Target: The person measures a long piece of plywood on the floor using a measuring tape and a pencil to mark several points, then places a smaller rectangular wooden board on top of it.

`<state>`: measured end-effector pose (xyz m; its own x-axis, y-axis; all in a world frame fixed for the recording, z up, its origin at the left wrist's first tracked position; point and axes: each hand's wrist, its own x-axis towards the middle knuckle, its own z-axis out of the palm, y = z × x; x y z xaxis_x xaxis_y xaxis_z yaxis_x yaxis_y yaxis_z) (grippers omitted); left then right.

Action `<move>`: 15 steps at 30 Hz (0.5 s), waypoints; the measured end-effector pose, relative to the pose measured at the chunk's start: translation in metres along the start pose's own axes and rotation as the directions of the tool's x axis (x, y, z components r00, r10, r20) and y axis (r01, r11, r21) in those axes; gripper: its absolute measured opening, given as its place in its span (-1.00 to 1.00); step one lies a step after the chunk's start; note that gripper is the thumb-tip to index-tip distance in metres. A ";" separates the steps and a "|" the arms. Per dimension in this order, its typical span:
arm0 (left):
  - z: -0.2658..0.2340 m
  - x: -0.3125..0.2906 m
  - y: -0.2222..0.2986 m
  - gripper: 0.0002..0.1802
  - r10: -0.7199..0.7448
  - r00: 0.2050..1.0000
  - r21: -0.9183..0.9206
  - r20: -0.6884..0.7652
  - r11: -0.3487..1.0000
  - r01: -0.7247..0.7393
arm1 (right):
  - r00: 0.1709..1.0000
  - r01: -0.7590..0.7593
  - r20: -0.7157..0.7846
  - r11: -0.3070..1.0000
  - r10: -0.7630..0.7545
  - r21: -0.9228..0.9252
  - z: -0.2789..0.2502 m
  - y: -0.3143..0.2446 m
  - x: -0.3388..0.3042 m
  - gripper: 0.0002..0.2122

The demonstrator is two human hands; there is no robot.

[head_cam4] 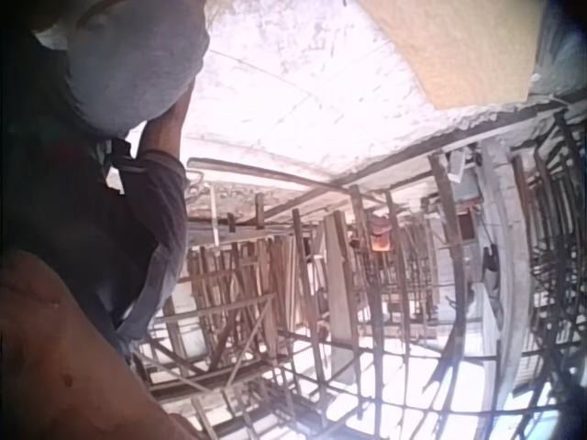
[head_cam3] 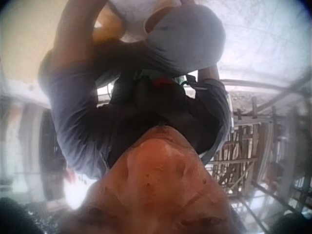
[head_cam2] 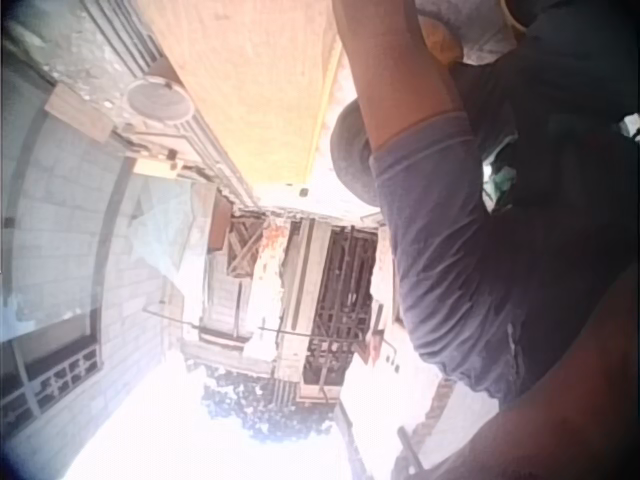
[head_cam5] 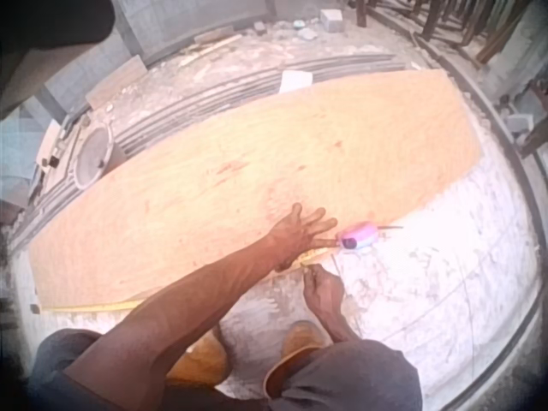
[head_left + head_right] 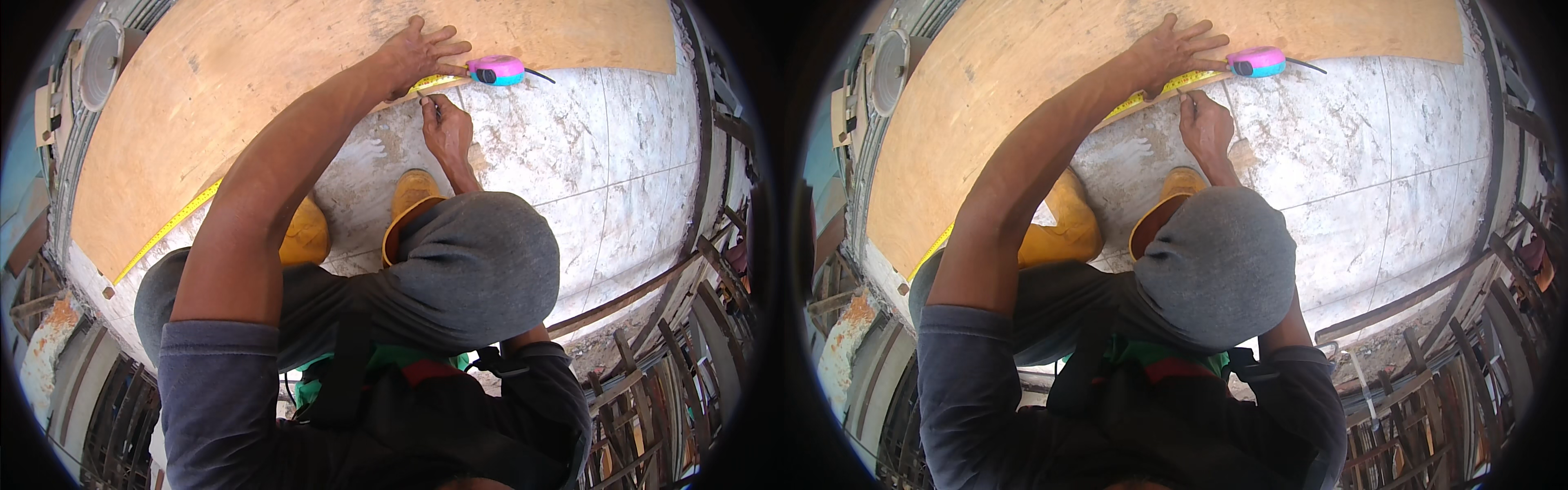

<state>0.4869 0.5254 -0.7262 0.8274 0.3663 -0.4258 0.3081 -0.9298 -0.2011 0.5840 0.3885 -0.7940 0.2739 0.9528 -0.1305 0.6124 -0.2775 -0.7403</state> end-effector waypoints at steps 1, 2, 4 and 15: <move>0.000 0.000 0.000 0.50 -0.004 1.000 0.006 0.003 1.000 0.004 | 1.000 0.005 -0.011 1.000 -0.005 -0.011 -0.001 -0.002 0.000 -0.78; 0.000 0.000 0.001 0.50 -0.012 1.000 0.015 0.027 1.000 0.011 | 1.000 0.019 0.008 0.997 -0.018 -0.074 -0.002 -0.003 0.000 -0.78; 0.001 0.001 0.001 0.49 -0.011 1.000 0.001 0.006 1.000 0.011 | 0.999 0.035 0.028 0.990 -0.031 -0.139 -0.003 -0.007 0.002 -0.78; 0.000 -0.002 0.001 0.21 -0.025 0.999 0.062 -0.027 0.998 0.026 | 0.975 0.192 0.181 0.886 -0.125 -0.421 -0.003 -0.020 0.011 -0.83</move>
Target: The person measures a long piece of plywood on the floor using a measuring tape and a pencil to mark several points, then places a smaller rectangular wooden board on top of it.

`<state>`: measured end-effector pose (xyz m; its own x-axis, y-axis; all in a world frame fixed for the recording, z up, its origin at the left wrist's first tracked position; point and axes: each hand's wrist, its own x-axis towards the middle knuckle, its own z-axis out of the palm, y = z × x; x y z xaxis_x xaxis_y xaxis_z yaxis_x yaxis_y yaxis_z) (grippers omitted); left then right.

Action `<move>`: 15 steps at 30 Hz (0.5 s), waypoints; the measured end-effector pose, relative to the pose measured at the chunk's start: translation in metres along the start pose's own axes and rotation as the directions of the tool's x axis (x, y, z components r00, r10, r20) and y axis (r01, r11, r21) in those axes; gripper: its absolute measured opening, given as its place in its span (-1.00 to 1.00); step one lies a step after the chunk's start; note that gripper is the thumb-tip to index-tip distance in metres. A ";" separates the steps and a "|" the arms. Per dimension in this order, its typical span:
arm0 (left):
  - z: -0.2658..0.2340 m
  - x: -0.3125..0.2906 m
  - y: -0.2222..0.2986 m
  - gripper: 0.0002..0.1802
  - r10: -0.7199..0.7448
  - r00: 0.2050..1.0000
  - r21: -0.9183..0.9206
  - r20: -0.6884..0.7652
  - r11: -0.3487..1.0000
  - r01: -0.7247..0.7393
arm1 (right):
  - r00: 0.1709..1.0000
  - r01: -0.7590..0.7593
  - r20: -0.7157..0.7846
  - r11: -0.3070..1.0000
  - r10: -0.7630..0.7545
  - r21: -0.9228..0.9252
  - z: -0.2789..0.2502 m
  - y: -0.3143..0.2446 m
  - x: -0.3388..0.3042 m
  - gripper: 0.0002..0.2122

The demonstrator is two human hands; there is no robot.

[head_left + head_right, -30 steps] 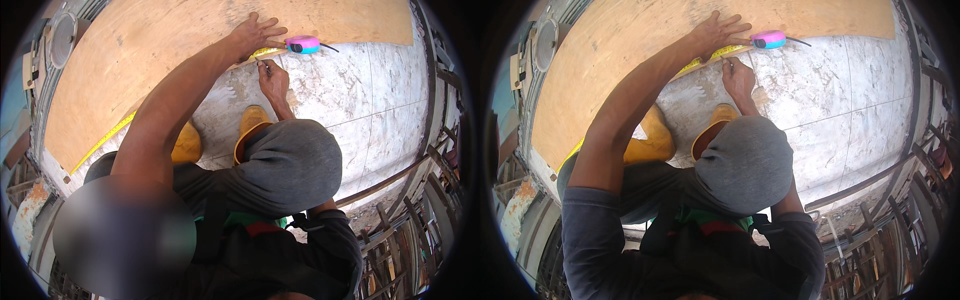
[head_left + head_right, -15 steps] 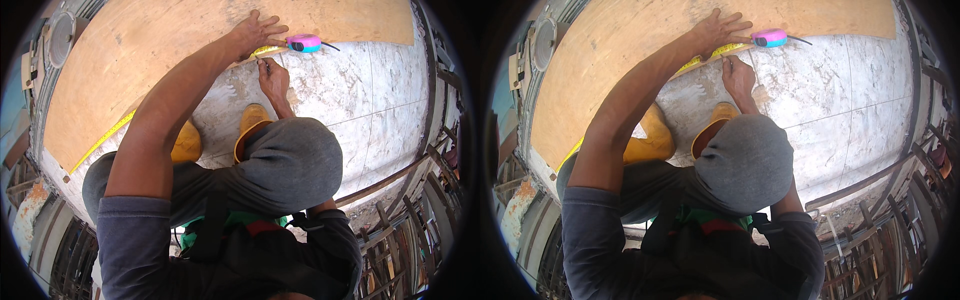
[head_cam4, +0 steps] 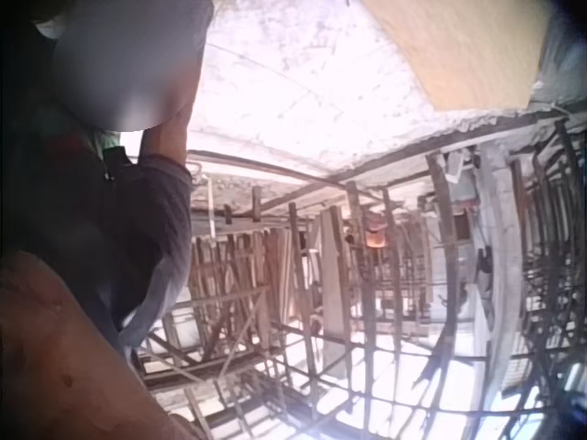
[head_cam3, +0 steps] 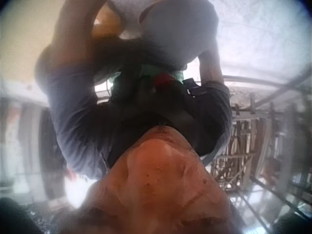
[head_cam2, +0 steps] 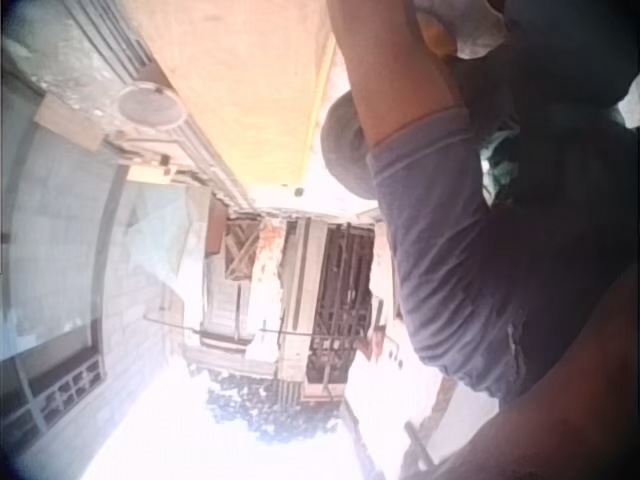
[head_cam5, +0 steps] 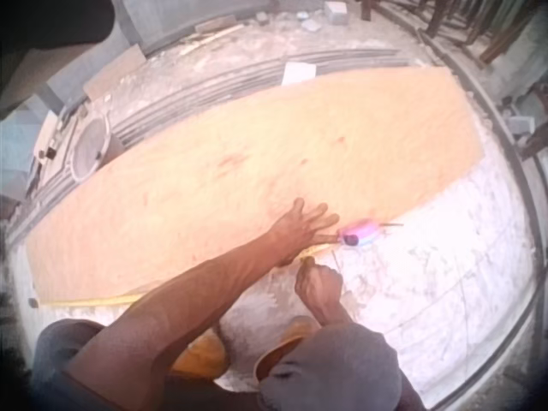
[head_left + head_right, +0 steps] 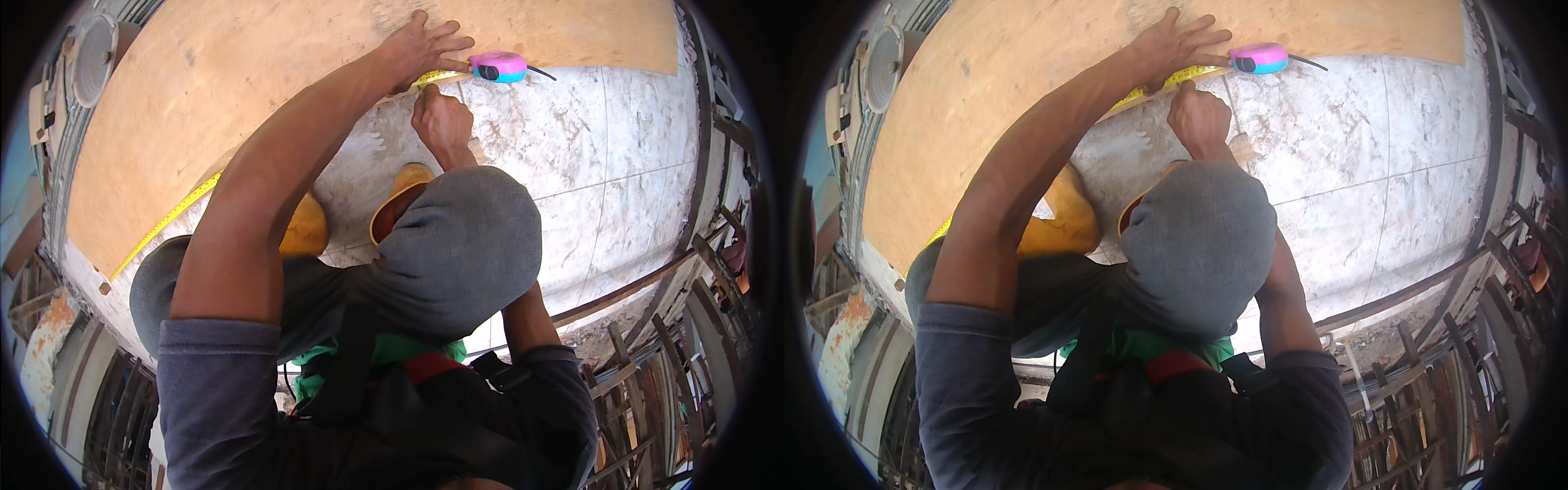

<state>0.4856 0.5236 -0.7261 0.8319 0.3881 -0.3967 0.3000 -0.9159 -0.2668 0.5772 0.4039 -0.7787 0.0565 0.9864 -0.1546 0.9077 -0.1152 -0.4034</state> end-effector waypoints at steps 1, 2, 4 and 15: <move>-0.001 0.000 -0.001 0.21 0.002 1.000 0.005 0.004 1.000 -0.002 | 1.000 0.005 -0.025 1.000 -0.005 -0.012 0.001 0.001 0.001 -0.83; -0.001 0.000 -0.002 0.20 0.019 0.999 0.001 0.037 1.000 -0.019 | 1.000 0.019 -0.021 1.000 -0.020 -0.015 0.002 0.002 0.002 -0.84; 0.001 0.000 -0.006 0.13 0.073 0.997 0.005 -0.030 0.997 -0.073 | 0.999 0.033 -0.006 0.999 -0.033 -0.023 0.004 0.005 -0.002 -0.85; 0.011 0.002 0.006 0.36 -0.018 1.000 0.001 0.006 1.000 0.017 | 0.983 -0.079 -0.145 0.976 0.109 0.201 -0.005 0.016 -0.035 -0.81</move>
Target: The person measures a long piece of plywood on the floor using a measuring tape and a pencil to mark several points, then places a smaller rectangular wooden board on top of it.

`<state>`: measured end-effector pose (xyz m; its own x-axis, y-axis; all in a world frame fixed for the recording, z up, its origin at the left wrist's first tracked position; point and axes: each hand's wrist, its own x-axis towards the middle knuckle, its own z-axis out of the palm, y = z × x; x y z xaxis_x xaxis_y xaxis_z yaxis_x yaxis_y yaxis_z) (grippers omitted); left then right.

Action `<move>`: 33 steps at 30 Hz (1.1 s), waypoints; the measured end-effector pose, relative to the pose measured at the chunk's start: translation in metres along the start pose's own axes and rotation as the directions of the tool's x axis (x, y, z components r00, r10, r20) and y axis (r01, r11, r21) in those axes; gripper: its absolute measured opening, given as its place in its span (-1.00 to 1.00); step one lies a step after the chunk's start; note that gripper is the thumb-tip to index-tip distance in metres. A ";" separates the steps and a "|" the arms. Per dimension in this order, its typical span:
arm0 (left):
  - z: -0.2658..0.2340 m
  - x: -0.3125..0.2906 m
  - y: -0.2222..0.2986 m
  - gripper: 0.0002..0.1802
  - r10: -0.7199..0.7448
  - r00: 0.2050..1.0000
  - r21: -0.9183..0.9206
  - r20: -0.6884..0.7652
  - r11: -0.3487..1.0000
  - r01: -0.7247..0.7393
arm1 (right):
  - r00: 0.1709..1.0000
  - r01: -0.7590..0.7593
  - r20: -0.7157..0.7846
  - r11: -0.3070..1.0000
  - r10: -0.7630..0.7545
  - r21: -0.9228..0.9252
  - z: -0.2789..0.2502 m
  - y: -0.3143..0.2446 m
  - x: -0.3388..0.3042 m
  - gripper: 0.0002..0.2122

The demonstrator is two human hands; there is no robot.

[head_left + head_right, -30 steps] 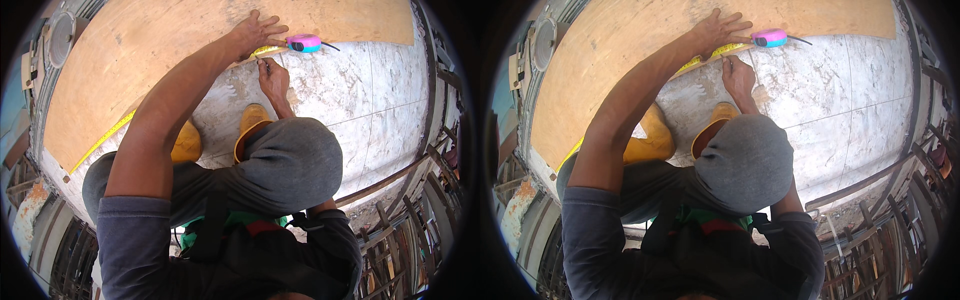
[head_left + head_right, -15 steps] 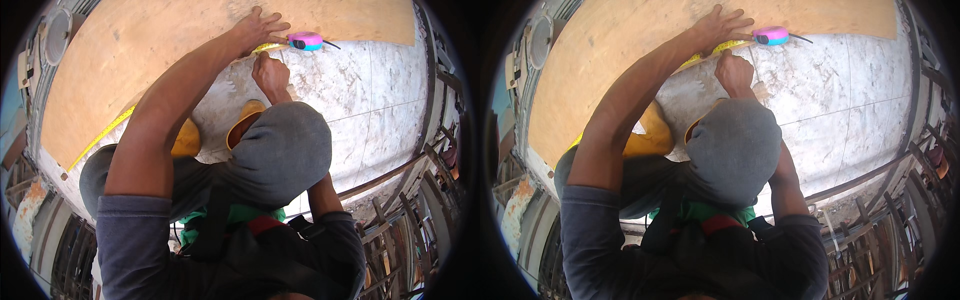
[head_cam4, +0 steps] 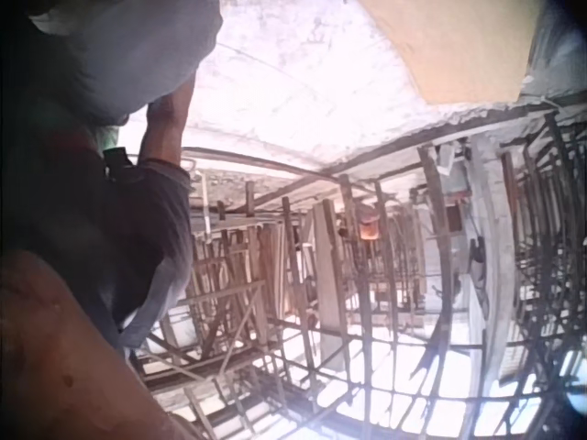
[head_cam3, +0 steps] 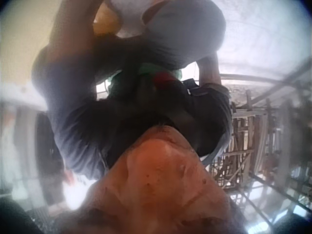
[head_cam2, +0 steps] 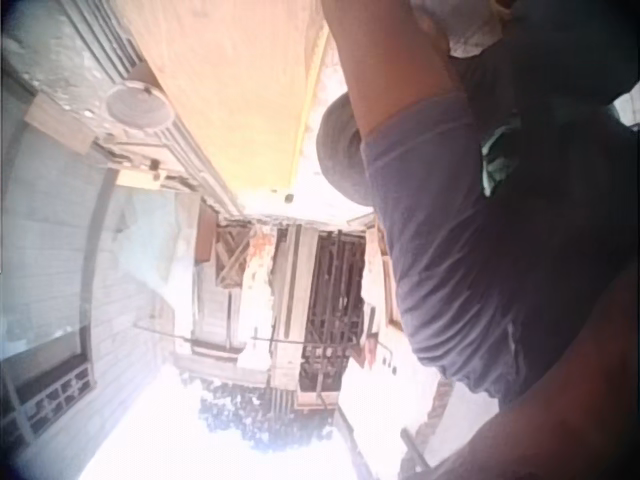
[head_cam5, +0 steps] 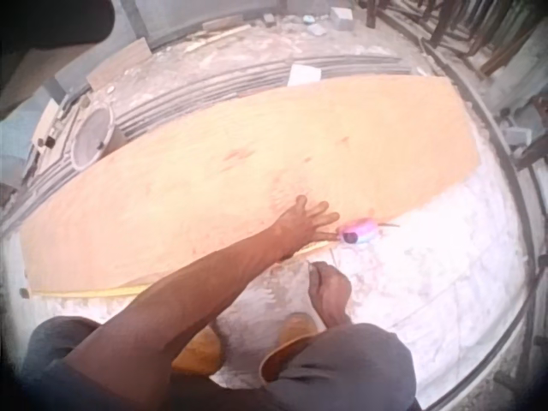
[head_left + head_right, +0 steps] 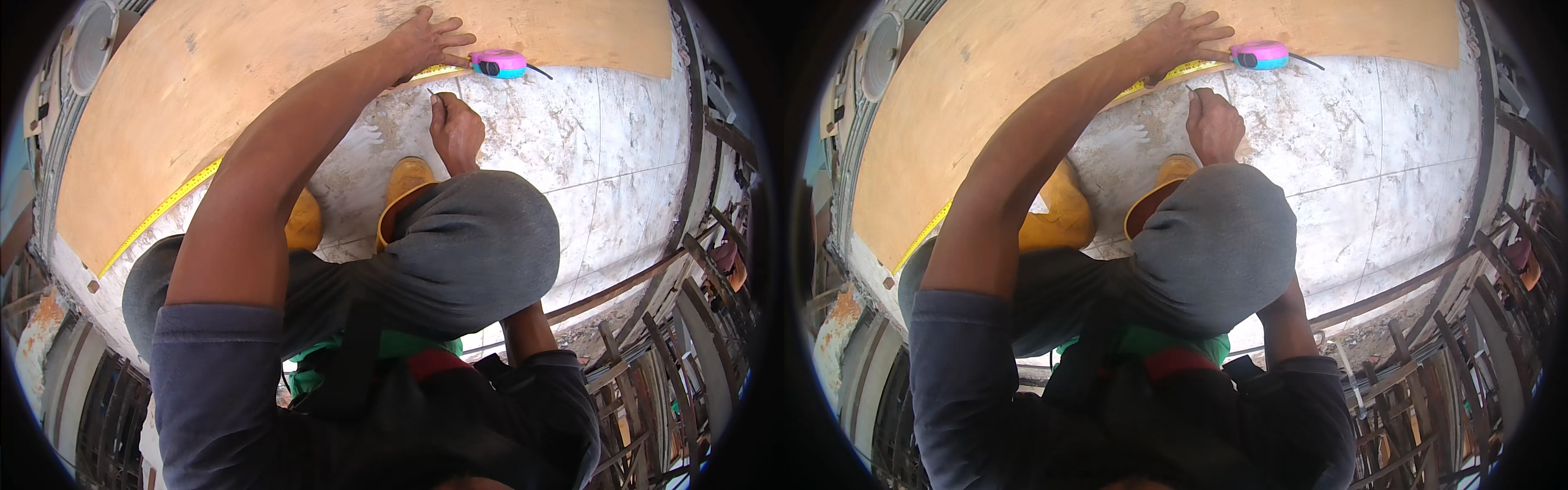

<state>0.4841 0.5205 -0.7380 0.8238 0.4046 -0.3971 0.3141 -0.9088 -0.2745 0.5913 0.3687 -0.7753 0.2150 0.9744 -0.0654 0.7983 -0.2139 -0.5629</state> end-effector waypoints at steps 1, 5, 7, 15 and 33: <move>-0.004 0.000 -0.002 0.36 -0.004 1.000 0.001 -0.005 1.000 0.004 | 1.000 -0.027 -0.013 0.998 0.028 0.054 0.000 -0.002 0.005 -0.80; -0.016 -0.005 -0.007 0.41 0.030 0.999 -0.006 0.043 1.000 -0.030 | 0.999 -0.046 0.002 0.999 0.046 0.025 0.006 -0.010 0.014 -0.78; -0.017 -0.006 -0.007 0.44 0.031 0.999 0.002 0.042 1.000 -0.031 | 0.995 -0.086 0.042 0.996 0.087 -0.018 0.008 -0.010 0.017 -0.78; -0.011 -0.006 -0.004 0.26 0.001 1.000 0.016 0.007 1.000 -0.001 | 0.999 -0.040 0.028 0.999 0.041 -0.026 0.012 -0.010 0.020 -0.77; -0.011 -0.001 -0.017 0.23 0.152 0.984 -0.196 0.088 0.972 -0.132 | 0.995 0.025 0.099 0.991 -0.012 -0.133 0.025 0.005 0.024 -0.80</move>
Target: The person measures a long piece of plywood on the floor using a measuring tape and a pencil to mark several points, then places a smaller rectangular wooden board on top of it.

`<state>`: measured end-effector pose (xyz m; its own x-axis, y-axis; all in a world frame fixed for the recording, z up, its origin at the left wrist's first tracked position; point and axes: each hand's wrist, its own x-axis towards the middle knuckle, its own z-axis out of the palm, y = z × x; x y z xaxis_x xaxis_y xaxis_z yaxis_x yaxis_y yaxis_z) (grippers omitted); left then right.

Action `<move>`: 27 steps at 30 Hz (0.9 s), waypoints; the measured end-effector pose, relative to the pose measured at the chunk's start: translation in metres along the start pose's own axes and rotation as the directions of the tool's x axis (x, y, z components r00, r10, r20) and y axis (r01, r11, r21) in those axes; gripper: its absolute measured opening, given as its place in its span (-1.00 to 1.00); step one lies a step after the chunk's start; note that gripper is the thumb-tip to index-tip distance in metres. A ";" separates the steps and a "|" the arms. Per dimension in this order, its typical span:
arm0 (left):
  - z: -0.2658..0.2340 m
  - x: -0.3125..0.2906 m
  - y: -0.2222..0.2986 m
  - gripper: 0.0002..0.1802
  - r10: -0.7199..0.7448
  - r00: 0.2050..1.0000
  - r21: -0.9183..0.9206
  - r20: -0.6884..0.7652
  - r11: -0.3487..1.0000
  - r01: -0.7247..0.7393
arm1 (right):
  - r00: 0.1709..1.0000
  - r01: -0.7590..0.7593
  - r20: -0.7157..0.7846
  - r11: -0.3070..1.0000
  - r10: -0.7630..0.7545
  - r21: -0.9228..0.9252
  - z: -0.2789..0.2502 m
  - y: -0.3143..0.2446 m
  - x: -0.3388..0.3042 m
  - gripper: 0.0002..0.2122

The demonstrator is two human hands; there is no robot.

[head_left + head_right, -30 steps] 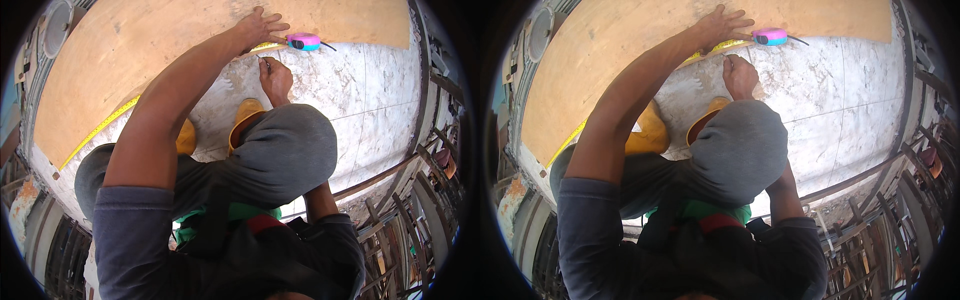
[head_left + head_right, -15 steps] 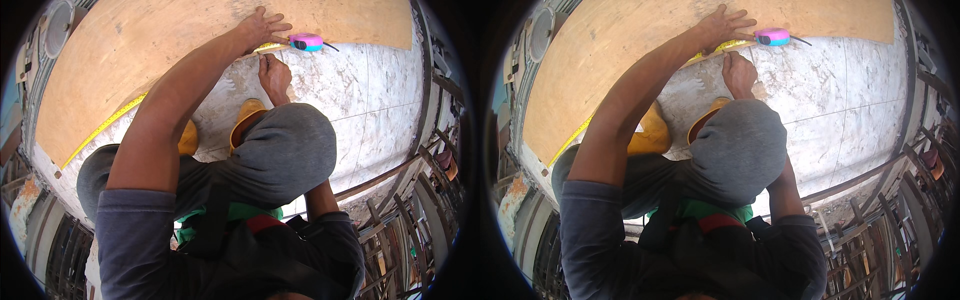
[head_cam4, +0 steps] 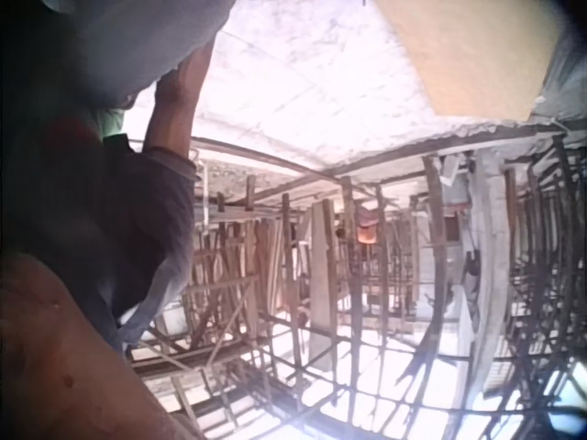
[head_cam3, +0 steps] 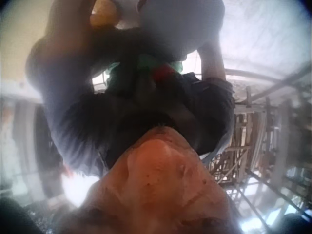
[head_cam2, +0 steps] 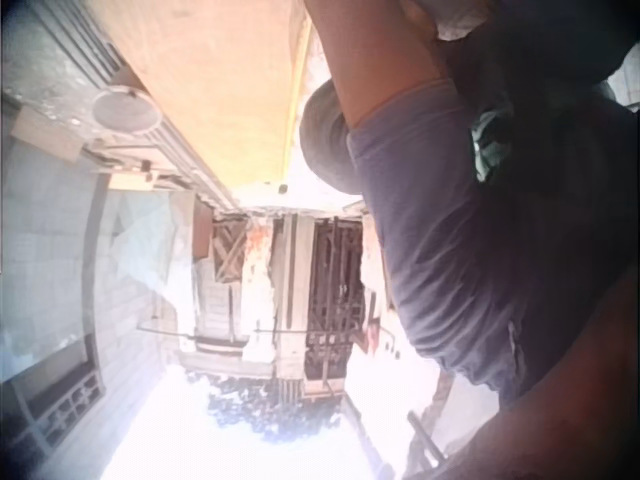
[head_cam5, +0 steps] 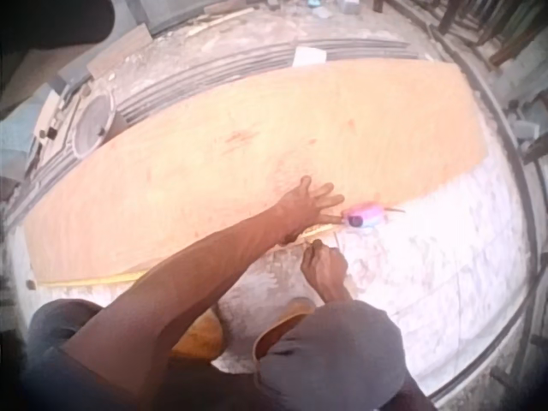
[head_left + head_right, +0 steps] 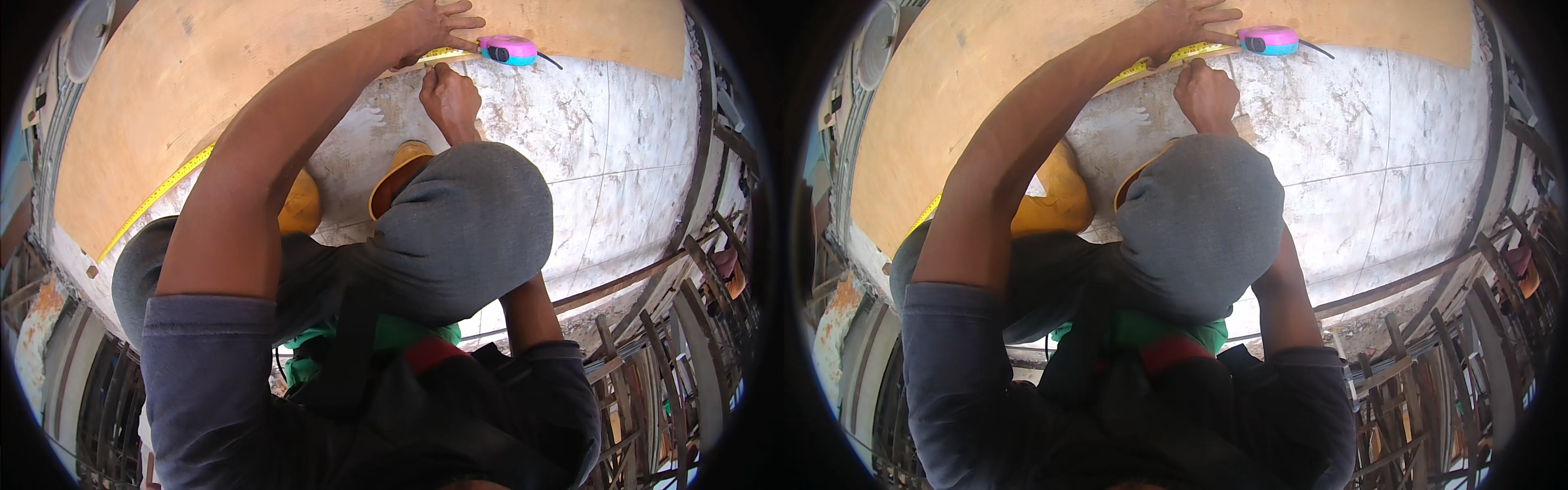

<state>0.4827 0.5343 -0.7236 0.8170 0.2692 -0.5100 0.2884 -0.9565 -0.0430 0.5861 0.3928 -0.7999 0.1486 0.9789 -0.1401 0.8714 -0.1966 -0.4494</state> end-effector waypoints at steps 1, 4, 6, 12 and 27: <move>-0.003 -0.004 0.008 0.29 -0.001 1.000 -0.032 -0.002 0.999 0.001 | 0.980 -0.061 0.181 0.991 0.082 -0.120 0.001 0.003 -0.008 -0.77; -0.013 -0.008 0.011 0.14 -0.091 0.996 0.141 0.003 0.986 0.090 | 0.910 -0.081 0.383 0.973 0.160 -0.215 -0.006 0.007 -0.035 -0.70; -0.014 -0.008 0.010 0.21 -0.151 0.988 0.195 -0.012 0.969 0.150 | 0.977 -0.090 0.195 0.995 0.082 0.033 -0.016 0.005 -0.035 -0.68; -0.003 -0.003 0.016 0.29 -0.162 0.985 0.158 -0.056 0.973 0.169 | 0.998 -0.054 -0.017 0.992 0.057 0.110 -0.034 -0.012 -0.004 -0.74; 0.006 0.001 0.013 0.08 -0.130 0.980 0.080 -0.147 0.986 0.143 | 0.996 -0.084 0.001 0.994 0.084 0.076 -0.017 -0.013 0.001 -0.76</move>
<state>0.4838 0.5215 -0.7295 0.8369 0.4051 -0.3680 0.3614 -0.9140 -0.1843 0.5827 0.3968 -0.7792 0.2214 0.9588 -0.1780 0.8179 -0.2819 -0.5016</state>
